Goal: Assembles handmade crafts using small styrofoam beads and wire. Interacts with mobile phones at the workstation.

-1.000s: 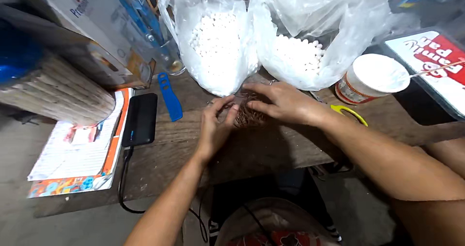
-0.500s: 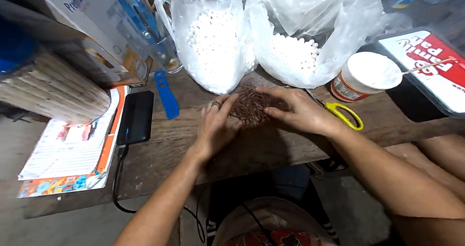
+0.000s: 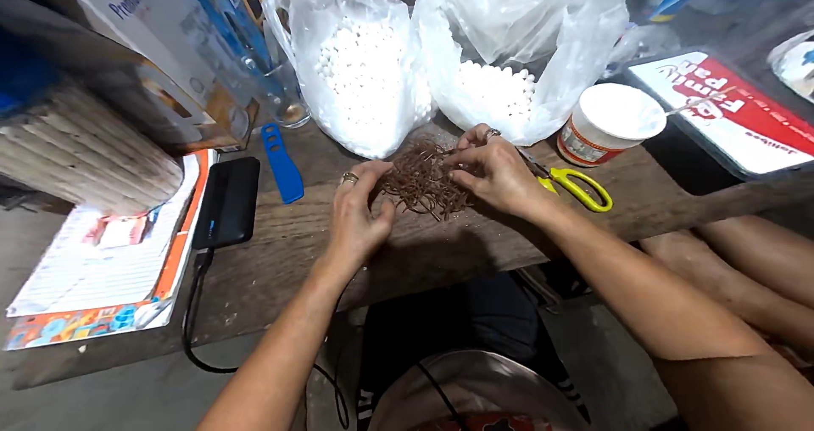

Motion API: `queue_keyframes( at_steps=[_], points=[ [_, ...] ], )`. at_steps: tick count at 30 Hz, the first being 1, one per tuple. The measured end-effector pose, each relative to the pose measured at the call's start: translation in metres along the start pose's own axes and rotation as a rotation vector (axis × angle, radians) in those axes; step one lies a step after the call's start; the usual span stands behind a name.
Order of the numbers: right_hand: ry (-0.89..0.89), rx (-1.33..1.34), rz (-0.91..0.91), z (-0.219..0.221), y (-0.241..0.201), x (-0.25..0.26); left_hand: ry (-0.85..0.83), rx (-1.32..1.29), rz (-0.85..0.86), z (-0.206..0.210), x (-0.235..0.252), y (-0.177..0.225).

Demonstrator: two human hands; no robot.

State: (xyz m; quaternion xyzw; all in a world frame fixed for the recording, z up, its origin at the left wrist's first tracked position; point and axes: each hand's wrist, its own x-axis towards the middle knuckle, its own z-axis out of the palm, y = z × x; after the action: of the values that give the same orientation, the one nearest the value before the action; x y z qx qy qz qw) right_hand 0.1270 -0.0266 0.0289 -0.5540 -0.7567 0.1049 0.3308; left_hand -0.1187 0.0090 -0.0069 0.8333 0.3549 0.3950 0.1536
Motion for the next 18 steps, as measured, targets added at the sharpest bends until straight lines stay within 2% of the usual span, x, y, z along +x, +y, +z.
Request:
queue_keyframes(
  at_steps=[3,5,8,12,15,18],
  points=[
    [-0.002,0.017,0.027,-0.015,-0.002,-0.014,0.051,0.008,0.147,0.003,0.001,0.007],
    [-0.003,0.032,0.106,-0.022,-0.004,-0.025,0.079,0.033,0.249,0.008,0.003,0.015],
    [-0.057,0.069,0.202,-0.014,-0.017,-0.035,0.119,0.046,0.325,0.02,0.008,0.026],
    [-0.127,0.108,0.091,0.004,-0.03,-0.03,0.11,0.042,0.316,0.031,0.013,0.028],
    [-0.005,0.032,-0.039,-0.006,-0.028,-0.035,0.122,0.109,0.328,0.029,0.006,0.031],
    [0.126,0.007,-0.05,-0.029,-0.012,-0.052,0.134,0.198,0.425,0.025,0.0,0.039]
  ],
)
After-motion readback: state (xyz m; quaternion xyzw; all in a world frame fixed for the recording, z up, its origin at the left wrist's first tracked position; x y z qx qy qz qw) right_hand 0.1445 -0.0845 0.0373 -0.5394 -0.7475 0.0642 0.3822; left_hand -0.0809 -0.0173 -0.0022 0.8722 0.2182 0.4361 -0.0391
